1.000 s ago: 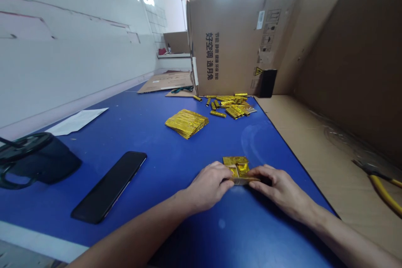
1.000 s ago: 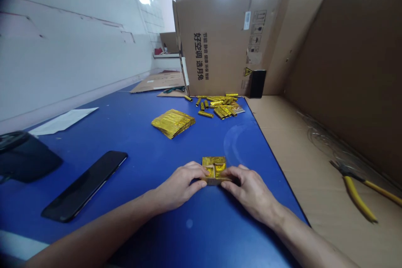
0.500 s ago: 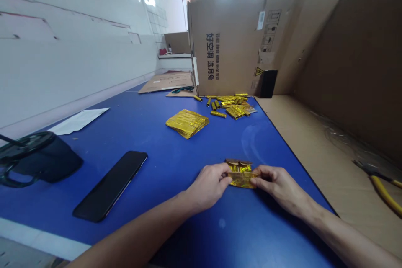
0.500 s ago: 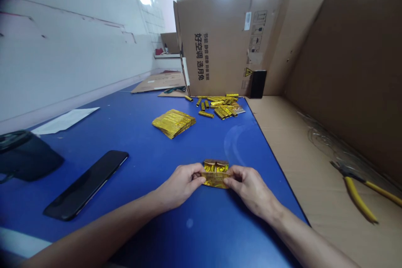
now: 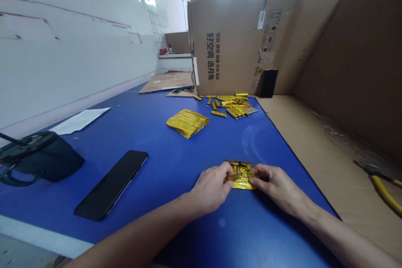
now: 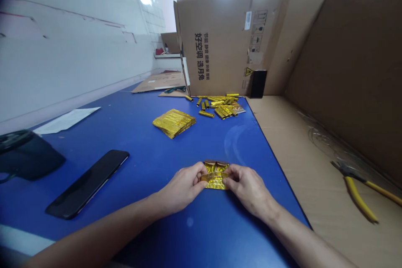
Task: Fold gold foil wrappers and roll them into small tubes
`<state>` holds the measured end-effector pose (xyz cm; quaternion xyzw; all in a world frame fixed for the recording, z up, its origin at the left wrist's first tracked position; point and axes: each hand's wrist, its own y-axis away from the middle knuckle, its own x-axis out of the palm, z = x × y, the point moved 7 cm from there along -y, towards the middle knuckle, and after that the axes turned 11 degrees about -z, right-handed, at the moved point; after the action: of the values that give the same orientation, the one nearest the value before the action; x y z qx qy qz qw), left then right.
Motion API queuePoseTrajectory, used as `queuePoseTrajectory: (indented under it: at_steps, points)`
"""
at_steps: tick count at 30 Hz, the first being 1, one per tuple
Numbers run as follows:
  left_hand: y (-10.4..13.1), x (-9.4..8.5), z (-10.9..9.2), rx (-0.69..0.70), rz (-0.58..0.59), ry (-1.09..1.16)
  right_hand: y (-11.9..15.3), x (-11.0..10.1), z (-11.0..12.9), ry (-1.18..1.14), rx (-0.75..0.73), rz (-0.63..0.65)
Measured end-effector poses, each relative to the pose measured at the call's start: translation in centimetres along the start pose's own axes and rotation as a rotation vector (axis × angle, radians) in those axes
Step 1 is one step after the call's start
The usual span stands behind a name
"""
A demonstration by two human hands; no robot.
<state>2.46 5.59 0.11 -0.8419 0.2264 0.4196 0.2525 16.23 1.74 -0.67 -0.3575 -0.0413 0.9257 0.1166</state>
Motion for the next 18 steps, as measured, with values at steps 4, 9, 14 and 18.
queuePoseTrajectory:
  at_steps: [4, 9, 14, 18]
  points:
    - [0.1, 0.1, -0.1, 0.032, 0.019, -0.095, 0.0, -0.1, 0.4, 0.06, -0.018, -0.011]
    - [0.4, 0.2, -0.3, 0.04, 0.041, -0.133, -0.1, 0.0, 0.7, 0.107, -0.02, -0.012]
    - [0.5, 0.0, -1.0, 0.087, 0.038, -0.17, 0.1, 0.0, 1.2, 0.164, -0.051, -0.02]
    - [0.6, 0.2, -1.5, 0.125, 0.055, -0.257, 0.3, 0.2, 1.3, 0.202, -0.089, -0.019]
